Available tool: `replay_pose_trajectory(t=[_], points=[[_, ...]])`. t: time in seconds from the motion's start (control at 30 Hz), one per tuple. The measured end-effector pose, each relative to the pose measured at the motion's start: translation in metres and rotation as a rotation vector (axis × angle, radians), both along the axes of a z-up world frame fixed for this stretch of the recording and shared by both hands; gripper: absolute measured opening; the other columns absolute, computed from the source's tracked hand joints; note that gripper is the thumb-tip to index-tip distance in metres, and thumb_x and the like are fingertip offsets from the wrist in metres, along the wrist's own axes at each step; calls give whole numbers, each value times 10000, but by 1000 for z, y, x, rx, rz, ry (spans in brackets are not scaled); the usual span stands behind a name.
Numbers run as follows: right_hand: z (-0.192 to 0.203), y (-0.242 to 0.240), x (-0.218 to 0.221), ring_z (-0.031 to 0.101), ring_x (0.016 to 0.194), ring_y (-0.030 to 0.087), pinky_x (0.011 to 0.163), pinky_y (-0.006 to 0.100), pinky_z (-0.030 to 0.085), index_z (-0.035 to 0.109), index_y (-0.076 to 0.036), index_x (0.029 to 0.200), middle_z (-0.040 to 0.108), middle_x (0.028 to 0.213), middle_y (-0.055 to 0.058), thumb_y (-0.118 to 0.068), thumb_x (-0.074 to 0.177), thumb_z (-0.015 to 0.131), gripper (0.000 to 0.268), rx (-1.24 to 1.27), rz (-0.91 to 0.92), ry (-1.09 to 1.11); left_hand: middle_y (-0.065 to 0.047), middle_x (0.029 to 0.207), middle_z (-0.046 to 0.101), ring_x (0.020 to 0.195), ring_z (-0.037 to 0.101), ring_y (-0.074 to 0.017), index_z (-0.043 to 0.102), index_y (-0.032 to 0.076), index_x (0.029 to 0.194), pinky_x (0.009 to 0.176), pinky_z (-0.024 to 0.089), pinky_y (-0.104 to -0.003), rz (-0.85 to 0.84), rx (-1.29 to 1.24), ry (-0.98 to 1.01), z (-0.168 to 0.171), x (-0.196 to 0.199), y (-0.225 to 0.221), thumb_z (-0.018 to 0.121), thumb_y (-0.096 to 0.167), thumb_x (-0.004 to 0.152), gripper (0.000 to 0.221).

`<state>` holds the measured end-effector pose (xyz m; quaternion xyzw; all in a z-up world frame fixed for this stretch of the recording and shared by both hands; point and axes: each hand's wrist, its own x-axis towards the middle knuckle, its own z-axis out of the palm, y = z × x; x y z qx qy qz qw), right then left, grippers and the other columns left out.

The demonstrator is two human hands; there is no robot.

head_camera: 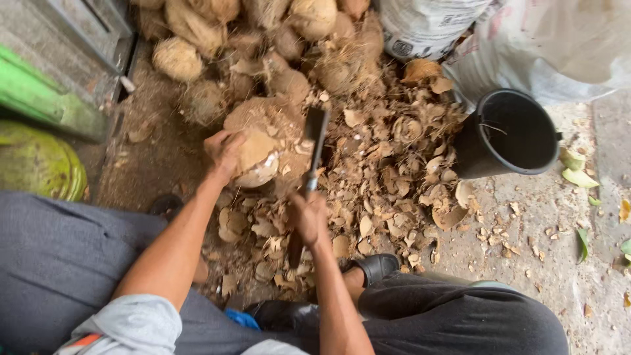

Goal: The person sits on the ground and uses a machete to peel the husk off a coconut. They repeatedly strike and scrape the coconut against a wooden stump, removing the fibrous outer layer. The peeled coconut is not shown being placed anywhere.

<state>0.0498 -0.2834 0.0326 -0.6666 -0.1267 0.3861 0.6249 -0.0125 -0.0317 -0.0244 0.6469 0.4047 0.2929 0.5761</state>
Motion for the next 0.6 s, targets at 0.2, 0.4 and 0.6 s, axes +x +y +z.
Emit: replay_pose_trajectory(t=[0.2, 0.4, 0.6], points=[[-6, 10, -14, 450, 415, 94, 354, 274, 392, 546, -109, 776, 531, 591, -7, -208, 1029, 633, 286, 24, -30, -71, -125, 821, 687, 756, 602, -238, 764, 71, 902, 680, 462, -400, 21, 54, 205, -14, -3, -11, 731, 515, 850, 447], [-35, 16, -28, 447, 418, 112, 355, 266, 383, 619, -82, 843, 589, 635, 38, -277, 1012, 619, 257, -401, 112, 198, -73, 887, 739, 865, 698, -260, 778, 90, 984, 790, 551, -474, 52, 89, 125, -10, -4, -6, 734, 512, 820, 455], [-33, 1, -15, 541, 514, 91, 432, 234, 486, 577, -101, 872, 597, 681, 31, -257, 989, 634, 204, -201, 34, 47, -106, 1259, 696, 1187, 629, -284, 792, 122, 1137, 1017, 496, -519, -3, 156, 366, 10, 4, -37, 731, 537, 873, 496]])
